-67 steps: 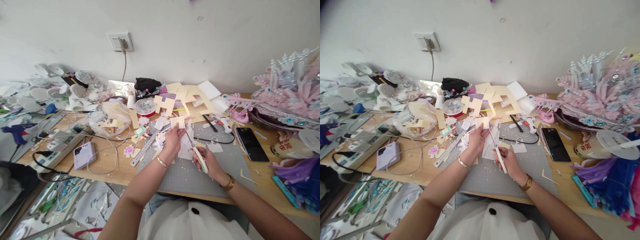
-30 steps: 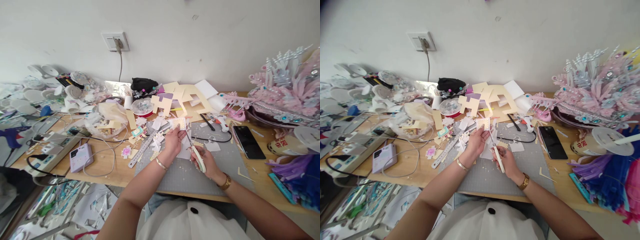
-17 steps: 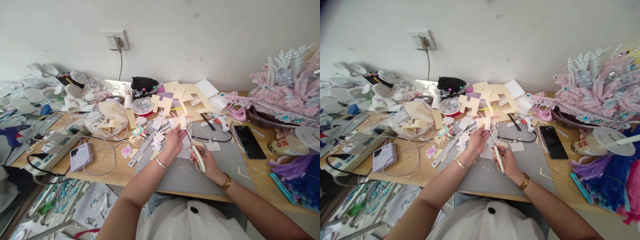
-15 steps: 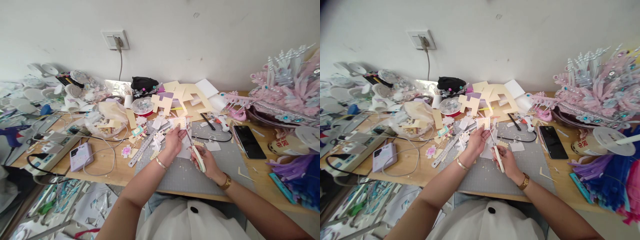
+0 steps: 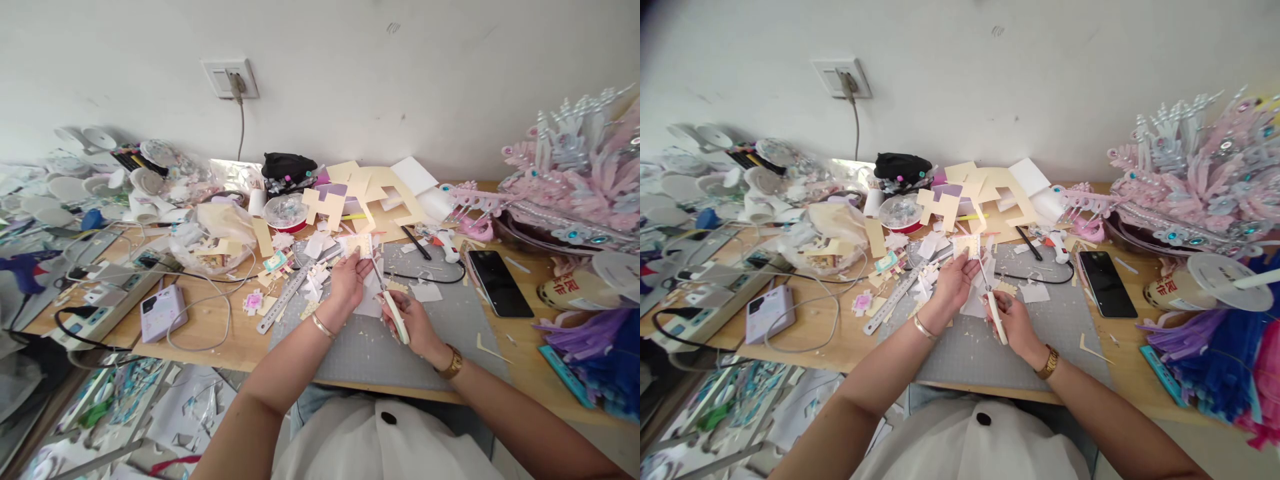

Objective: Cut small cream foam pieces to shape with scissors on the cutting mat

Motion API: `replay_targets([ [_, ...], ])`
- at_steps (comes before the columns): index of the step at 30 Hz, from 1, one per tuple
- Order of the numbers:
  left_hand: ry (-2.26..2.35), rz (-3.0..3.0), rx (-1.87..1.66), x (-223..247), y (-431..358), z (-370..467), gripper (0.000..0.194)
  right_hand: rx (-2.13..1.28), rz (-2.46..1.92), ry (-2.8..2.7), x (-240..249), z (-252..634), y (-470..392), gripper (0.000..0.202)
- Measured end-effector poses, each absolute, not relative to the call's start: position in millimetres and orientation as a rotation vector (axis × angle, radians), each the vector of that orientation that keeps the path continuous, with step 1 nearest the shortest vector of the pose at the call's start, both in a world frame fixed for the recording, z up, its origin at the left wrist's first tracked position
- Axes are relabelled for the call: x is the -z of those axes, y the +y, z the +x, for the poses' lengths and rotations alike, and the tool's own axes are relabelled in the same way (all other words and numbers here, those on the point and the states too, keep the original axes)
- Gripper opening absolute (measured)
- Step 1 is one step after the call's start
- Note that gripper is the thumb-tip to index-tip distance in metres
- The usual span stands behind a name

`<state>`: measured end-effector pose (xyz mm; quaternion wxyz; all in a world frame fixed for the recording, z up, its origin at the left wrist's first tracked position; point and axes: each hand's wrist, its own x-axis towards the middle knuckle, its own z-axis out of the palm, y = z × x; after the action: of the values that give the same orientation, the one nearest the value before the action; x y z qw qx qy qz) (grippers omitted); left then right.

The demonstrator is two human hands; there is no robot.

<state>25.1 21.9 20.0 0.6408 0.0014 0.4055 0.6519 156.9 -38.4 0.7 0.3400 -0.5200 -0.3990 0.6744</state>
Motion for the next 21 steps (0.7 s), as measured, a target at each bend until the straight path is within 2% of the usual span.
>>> replay_targets([
  [7, 0.949, 0.065, -1.561, -16, 33, 9, 0.016, -1.819, -1.331, -1.154, -10, 167, -37, 0.053],
  [12, 0.968, 0.266, -1.313, -14, 40, -8, 0.007, -1.756, -1.203, -1.307, -23, 188, -29, 0.045],
  [15, 0.963, 0.386, -1.171, -9, 42, -13, 0.004, -1.864, -1.234, -1.369, -32, 204, -20, 0.041],
  [21, 0.99, 0.579, -1.004, 3, 44, -16, 0.009, -2.016, -1.4, -1.384, -32, 224, -9, 0.046],
])
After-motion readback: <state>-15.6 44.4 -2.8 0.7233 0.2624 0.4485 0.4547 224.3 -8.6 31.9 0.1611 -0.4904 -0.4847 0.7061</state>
